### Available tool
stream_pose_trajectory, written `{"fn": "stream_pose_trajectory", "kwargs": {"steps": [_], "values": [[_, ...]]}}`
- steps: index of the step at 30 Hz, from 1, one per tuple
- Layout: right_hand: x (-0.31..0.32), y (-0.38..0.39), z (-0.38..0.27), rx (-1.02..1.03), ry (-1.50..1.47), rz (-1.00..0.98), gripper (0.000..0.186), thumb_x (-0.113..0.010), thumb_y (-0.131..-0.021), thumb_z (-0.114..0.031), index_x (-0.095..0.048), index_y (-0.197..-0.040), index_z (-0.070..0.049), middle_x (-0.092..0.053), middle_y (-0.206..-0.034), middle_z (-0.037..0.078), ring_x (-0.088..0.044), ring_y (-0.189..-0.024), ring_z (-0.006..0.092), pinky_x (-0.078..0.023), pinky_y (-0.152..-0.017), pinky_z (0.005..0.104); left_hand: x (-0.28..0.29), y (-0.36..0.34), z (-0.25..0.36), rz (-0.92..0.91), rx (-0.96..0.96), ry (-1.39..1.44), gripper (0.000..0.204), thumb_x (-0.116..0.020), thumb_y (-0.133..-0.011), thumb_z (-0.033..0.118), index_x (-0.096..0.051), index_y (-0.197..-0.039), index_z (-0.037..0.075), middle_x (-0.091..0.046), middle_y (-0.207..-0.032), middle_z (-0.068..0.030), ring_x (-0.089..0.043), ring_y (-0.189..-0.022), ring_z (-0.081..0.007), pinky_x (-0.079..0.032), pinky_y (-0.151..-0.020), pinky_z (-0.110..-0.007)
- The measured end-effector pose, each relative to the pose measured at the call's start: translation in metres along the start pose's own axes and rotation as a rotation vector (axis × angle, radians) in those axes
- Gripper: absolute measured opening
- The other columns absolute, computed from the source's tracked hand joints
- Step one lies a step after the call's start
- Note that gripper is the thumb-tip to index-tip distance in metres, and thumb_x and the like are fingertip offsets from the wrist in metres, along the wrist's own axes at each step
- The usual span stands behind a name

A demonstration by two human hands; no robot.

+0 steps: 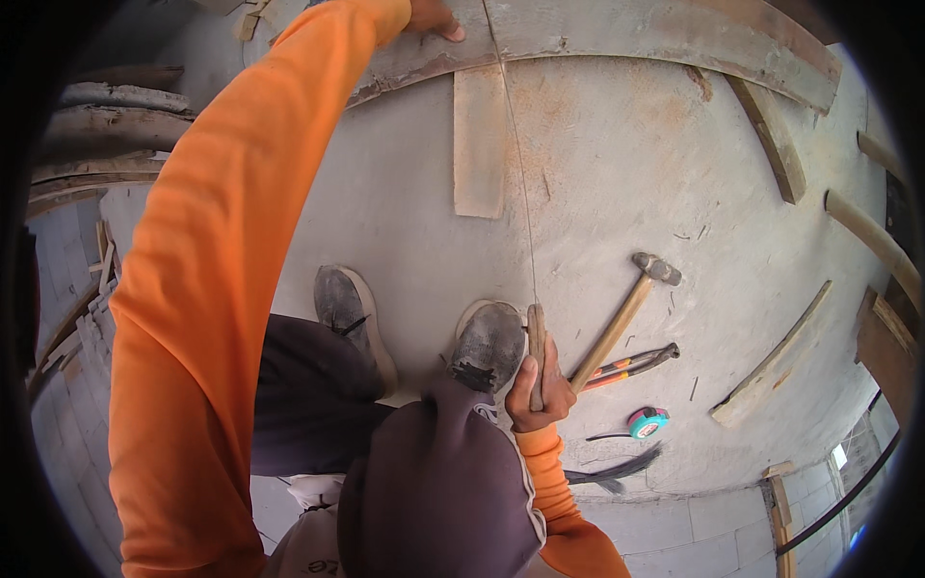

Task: The person saws a piece of wood, then positions a wooden board against a corner and hammers a nail into it to secure the piece.

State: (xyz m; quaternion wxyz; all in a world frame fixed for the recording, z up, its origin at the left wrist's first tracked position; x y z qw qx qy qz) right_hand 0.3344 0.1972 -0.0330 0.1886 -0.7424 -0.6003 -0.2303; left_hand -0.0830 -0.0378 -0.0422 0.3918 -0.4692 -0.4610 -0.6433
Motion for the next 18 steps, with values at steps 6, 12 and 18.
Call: {"fn": "stream_pose_trajectory", "kwargs": {"steps": [6,12,18], "values": [[-0.069,-0.142,-0.013,0.078,-0.218,0.143,0.032,-0.065,-0.096,-0.003,-0.069,-0.127,0.005,-0.077,-0.095,0.02,-0.072,-0.071,0.015,-0.054,-0.066,0.0264,-0.001,-0.012,0.004,-0.075,0.033,-0.001,0.087,-0.097,-0.059,0.027,-0.052,-0.127,-0.002,-0.065,-0.127,-0.0263,-0.062,-0.121,-0.0413,-0.052,-0.101,-0.045],[-0.015,-0.029,-0.006,0.012,-0.09,0.02,0.034,-0.063,-0.097,-0.005,-0.066,-0.128,0.01,-0.076,-0.105,0.023,-0.075,-0.085,0.0212,-0.057,-0.076,0.0302,0.005,-0.014,-0.019,-0.035,0.043,-0.024,0.093,-0.098,-0.059,0.027,-0.049,-0.132,-0.002,-0.063,-0.13,-0.0257,-0.061,-0.123,-0.0406,-0.051,-0.102,-0.045],[-0.068,-0.132,-0.025,0.051,-0.133,0.105,0.035,-0.067,-0.094,-0.004,-0.067,-0.128,0.008,-0.076,-0.104,0.025,-0.077,-0.08,0.0206,-0.058,-0.071,0.0281,0.013,-0.011,0.006,0.016,0.01,-0.022,0.091,-0.097,-0.058,0.029,-0.05,-0.13,-0.001,-0.063,-0.129,-0.0245,-0.061,-0.123,-0.0395,-0.051,-0.102,-0.044]]}}
Point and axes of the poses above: each hand's wrist, its own y-axis away from the middle knuckle, its own x-axis out of the back of the hand, z = x × y, the point moved 7 cm from there along -y, towards the middle knuckle
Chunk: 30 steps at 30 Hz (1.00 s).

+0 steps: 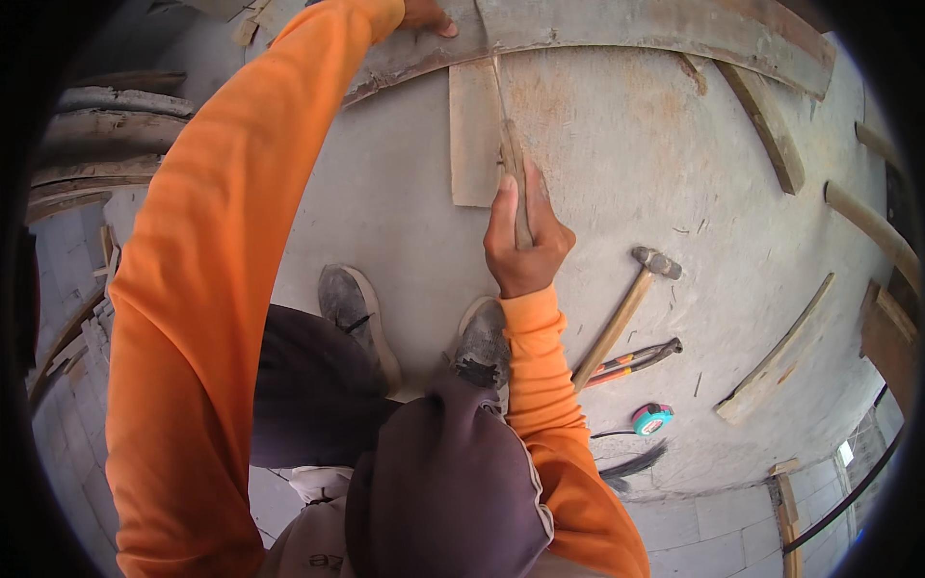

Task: The person saws a piece of wood, then positions a wooden board against a corner and hammers a nail into it to secure the piece.

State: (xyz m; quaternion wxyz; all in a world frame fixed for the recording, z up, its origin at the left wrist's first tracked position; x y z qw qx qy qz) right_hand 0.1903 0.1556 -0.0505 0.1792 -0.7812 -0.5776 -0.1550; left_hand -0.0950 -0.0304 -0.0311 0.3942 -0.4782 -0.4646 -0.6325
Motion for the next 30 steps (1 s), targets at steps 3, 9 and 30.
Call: {"fn": "stream_pose_trajectory", "kwargs": {"steps": [3,9,30], "values": [[-0.003,-0.002,-0.002,0.01,-0.024,0.018,0.034,-0.066,-0.095,-0.004,-0.067,-0.128,0.007,-0.076,-0.104,0.025,-0.077,-0.08,0.0206,-0.058,-0.071,0.0277,0.002,0.006,-0.005,0.027,0.031,-0.058,0.088,-0.096,-0.059,0.03,-0.05,-0.128,0.0,-0.064,-0.128,-0.0235,-0.062,-0.122,-0.0388,-0.051,-0.101,-0.045],[0.064,0.093,-0.009,-0.032,0.088,-0.113,0.034,-0.064,-0.096,-0.004,-0.066,-0.128,0.009,-0.076,-0.107,0.024,-0.078,-0.081,0.0253,-0.058,-0.071,0.0281,-0.005,0.009,-0.012,0.012,0.028,-0.055,0.082,-0.094,-0.059,0.029,-0.052,-0.124,0.001,-0.065,-0.125,-0.0208,-0.063,-0.119,-0.0374,-0.051,-0.098,-0.048],[0.015,0.006,0.012,0.007,-0.02,0.024,0.033,-0.065,-0.095,-0.003,-0.068,-0.126,0.008,-0.076,-0.104,0.026,-0.077,-0.086,0.0212,-0.057,-0.074,0.0284,0.002,0.037,0.03,0.153,0.029,-0.081,0.077,-0.095,-0.06,0.025,-0.052,-0.12,0.001,-0.066,-0.119,-0.0187,-0.063,-0.117,-0.0353,-0.051,-0.096,-0.046]]}}
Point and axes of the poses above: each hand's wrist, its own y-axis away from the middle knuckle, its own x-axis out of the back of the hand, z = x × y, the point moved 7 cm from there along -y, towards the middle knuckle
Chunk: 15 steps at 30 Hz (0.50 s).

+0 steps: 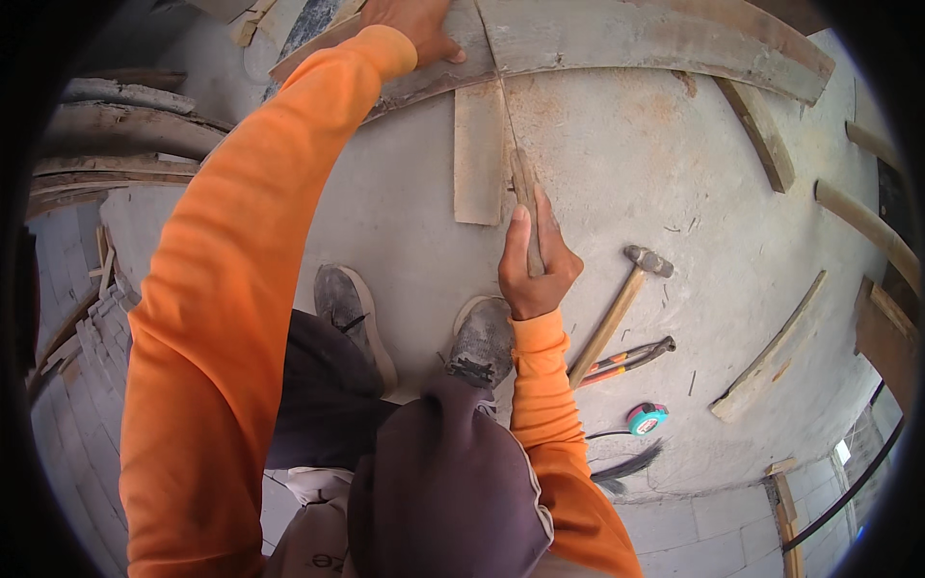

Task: The person saws a piece of wood, then positions a wooden board against a corner and hammers a nail into it to secure the piece.

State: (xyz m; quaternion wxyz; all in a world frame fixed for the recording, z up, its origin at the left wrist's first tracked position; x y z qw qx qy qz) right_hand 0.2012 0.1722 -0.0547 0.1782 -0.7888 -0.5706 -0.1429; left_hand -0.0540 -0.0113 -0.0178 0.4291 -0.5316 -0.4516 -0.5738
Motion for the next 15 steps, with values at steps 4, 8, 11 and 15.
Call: {"fn": "stream_pose_trajectory", "kwargs": {"steps": [4,8,11,15], "values": [[0.068,0.096,0.002,-0.06,0.117,-0.132,0.033,-0.064,-0.094,-0.002,-0.067,-0.125,0.012,-0.075,-0.106,0.027,-0.077,-0.084,0.0232,-0.058,-0.075,0.0287,0.003,0.01,-0.009,-0.02,0.01,0.032,0.071,-0.093,-0.062,0.022,-0.052,-0.117,0.003,-0.066,-0.117,-0.0176,-0.063,-0.115,-0.0353,-0.05,-0.096,-0.046],[0.059,0.089,-0.001,-0.041,0.072,-0.138,0.033,-0.064,-0.094,-0.002,-0.067,-0.124,0.013,-0.075,-0.106,0.027,-0.077,-0.081,0.0232,-0.058,-0.073,0.0281,0.011,0.014,-0.007,0.012,0.015,0.017,0.069,-0.092,-0.063,0.022,-0.052,-0.116,0.003,-0.066,-0.115,-0.017,-0.063,-0.115,-0.0345,-0.05,-0.096,-0.046],[0.004,0.003,-0.003,-0.011,0.003,-0.063,0.032,-0.065,-0.095,-0.003,-0.068,-0.125,0.009,-0.076,-0.104,0.026,-0.076,-0.081,0.0209,-0.057,-0.073,0.0269,0.003,0.012,0.004,0.042,-0.032,0.046,0.069,-0.092,-0.064,0.021,-0.051,-0.116,0.003,-0.066,-0.115,-0.0173,-0.064,-0.114,-0.0348,-0.05,-0.095,-0.047],[0.011,0.013,0.004,-0.005,-0.024,-0.044,0.033,-0.065,-0.096,-0.003,-0.068,-0.127,0.007,-0.077,-0.103,0.024,-0.075,-0.081,0.019,-0.056,-0.073,0.0273,-0.007,0.008,-0.005,0.002,-0.022,0.024,0.07,-0.092,-0.063,0.021,-0.051,-0.117,0.002,-0.067,-0.114,-0.0189,-0.065,-0.112,-0.0361,-0.05,-0.094,-0.047]]}}
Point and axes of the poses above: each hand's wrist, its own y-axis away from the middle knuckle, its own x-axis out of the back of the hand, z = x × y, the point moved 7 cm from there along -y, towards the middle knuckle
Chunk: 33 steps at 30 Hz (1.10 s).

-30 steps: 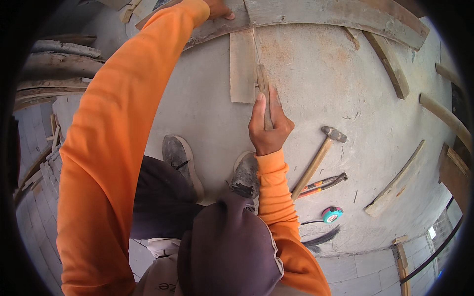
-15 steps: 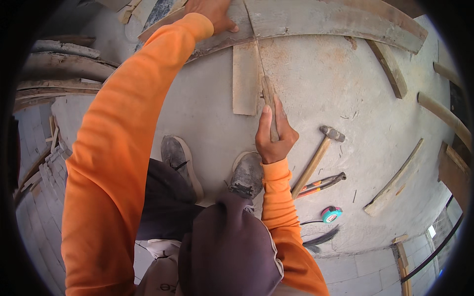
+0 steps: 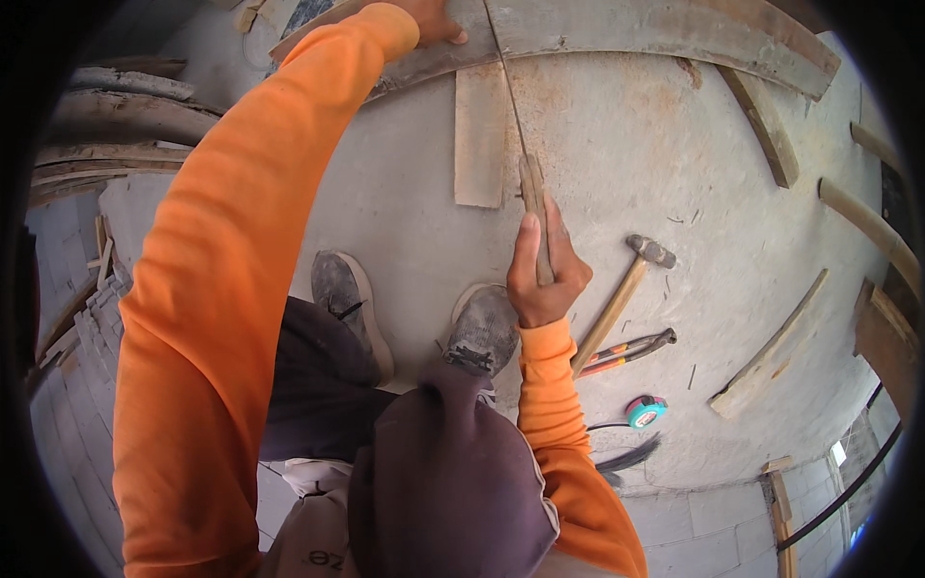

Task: The person saws a piece of wood, then positions a wooden board against a corner and hammers a nail into it to secure the piece.

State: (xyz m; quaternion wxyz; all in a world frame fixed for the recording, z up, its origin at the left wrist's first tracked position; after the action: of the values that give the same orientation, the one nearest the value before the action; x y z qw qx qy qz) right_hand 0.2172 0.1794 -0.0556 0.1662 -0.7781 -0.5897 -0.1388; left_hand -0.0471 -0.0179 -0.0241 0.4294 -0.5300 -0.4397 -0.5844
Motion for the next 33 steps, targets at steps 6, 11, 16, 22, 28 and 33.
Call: {"fn": "stream_pose_trajectory", "kwargs": {"steps": [6,11,16,22,28,33], "values": [[0.058,0.097,0.0,-0.222,0.093,-0.125,0.033,-0.058,-0.103,-0.012,-0.066,-0.126,0.01,-0.076,-0.098,0.015,-0.07,-0.086,0.0166,-0.055,-0.079,0.0296,0.003,0.003,-0.017,-0.033,-0.002,0.022,0.072,-0.093,-0.062,0.023,-0.051,-0.116,0.001,-0.067,-0.114,-0.0202,-0.064,-0.113,-0.0374,-0.05,-0.095,-0.048],[-0.015,-0.034,-0.009,-0.088,-0.039,-0.034,0.031,-0.063,-0.097,-0.004,-0.068,-0.125,0.01,-0.077,-0.105,0.022,-0.075,-0.087,0.0188,-0.057,-0.078,0.0293,0.004,-0.011,0.004,-0.04,-0.018,0.043,0.071,-0.094,-0.061,0.021,-0.053,-0.115,0.002,-0.067,-0.114,-0.0197,-0.064,-0.114,-0.0377,-0.049,-0.097,-0.048],[0.041,0.062,-0.007,-0.074,0.063,-0.091,0.034,-0.06,-0.1,-0.009,-0.066,-0.127,0.01,-0.076,-0.109,0.021,-0.076,-0.093,0.0228,-0.057,-0.084,0.0306,0.007,-0.011,-0.018,0.031,0.001,0.017,0.072,-0.094,-0.062,0.022,-0.052,-0.117,0.003,-0.066,-0.117,-0.0196,-0.062,-0.117,-0.0376,-0.048,-0.099,-0.048],[-0.004,0.01,-0.009,0.008,0.094,-0.051,0.033,-0.066,-0.095,-0.004,-0.067,-0.124,0.012,-0.076,-0.104,0.025,-0.078,-0.085,0.0232,-0.059,-0.076,0.0301,0.015,-0.017,-0.012,-0.031,0.009,-0.002,0.072,-0.094,-0.063,0.023,-0.052,-0.118,0.003,-0.065,-0.12,-0.0198,-0.062,-0.118,-0.0374,-0.049,-0.099,-0.048],[0.01,0.014,0.0,-0.08,0.06,-0.066,0.032,-0.062,-0.098,-0.007,-0.068,-0.124,0.01,-0.077,-0.105,0.022,-0.076,-0.09,0.0219,-0.057,-0.08,0.0296,0.001,-0.021,-0.014,-0.073,-0.01,0.021,0.073,-0.094,-0.063,0.024,-0.053,-0.118,0.001,-0.066,-0.119,-0.0203,-0.063,-0.116,-0.0371,-0.051,-0.098,-0.047],[0.027,0.056,-0.005,-0.05,0.101,-0.098,0.033,-0.062,-0.098,-0.007,-0.067,-0.126,0.009,-0.076,-0.107,0.023,-0.076,-0.089,0.0226,-0.057,-0.079,0.0294,0.012,-0.01,-0.016,-0.116,0.033,0.015,0.073,-0.095,-0.063,0.023,-0.053,-0.119,0.0,-0.066,-0.118,-0.0213,-0.064,-0.116,-0.0376,-0.051,-0.098,-0.047]]}}
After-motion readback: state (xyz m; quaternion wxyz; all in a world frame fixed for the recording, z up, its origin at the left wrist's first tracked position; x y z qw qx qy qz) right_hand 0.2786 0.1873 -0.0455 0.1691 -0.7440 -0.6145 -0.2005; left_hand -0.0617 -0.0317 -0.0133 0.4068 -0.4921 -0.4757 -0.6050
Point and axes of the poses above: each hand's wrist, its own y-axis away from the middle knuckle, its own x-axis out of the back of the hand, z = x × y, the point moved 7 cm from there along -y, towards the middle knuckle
